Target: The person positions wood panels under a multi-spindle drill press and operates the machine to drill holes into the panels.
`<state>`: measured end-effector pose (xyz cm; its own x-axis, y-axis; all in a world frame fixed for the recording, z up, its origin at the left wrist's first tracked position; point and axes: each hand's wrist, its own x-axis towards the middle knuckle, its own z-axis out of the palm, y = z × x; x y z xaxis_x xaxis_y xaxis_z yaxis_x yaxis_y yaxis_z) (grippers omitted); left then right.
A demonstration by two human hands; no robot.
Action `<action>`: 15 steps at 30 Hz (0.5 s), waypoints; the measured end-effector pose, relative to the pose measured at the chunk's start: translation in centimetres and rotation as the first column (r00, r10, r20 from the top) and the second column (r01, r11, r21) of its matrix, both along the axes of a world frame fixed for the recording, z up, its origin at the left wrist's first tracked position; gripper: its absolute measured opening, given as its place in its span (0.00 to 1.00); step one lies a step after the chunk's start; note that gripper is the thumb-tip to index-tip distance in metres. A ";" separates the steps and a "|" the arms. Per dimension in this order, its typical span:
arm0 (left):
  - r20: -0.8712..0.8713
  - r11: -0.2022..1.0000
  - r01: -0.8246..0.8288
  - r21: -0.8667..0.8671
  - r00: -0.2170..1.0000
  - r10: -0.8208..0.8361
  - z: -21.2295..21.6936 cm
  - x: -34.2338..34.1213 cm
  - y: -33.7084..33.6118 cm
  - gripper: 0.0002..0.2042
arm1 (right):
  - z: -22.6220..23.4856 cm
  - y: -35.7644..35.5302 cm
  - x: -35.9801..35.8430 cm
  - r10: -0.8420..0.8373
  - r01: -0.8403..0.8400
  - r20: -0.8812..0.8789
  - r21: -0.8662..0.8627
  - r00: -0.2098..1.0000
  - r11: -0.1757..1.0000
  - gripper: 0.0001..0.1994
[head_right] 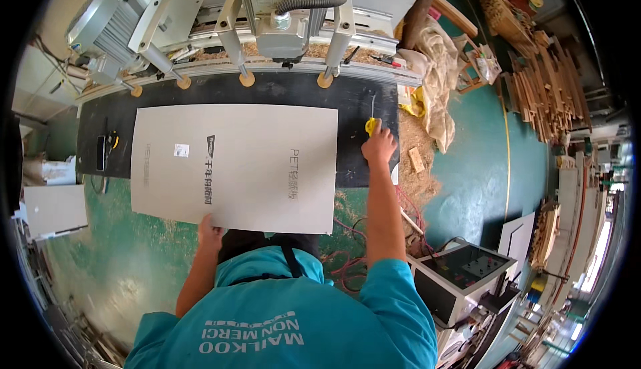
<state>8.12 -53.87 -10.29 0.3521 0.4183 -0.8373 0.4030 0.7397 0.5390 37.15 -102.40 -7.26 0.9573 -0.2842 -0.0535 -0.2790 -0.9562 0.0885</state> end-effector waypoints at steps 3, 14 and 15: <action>-0.065 0.997 0.034 -0.067 0.997 -0.038 -0.8 -0.1 -6.4 0.13 | 3.2 -3.1 -1.9 0.076 -0.093 0.061 0.355 0.995 0.930 0.32; -0.035 0.988 0.150 0.031 0.988 -0.149 3.1 1.5 -21.0 0.14 | 10.6 -13.0 -22.6 0.401 0.078 -0.545 0.657 0.736 0.750 0.26; 0.014 0.986 0.165 0.024 0.986 -0.165 2.4 1.1 -21.0 0.14 | 12.5 -11.2 -22.3 0.565 -0.124 -0.452 0.696 0.690 0.708 0.22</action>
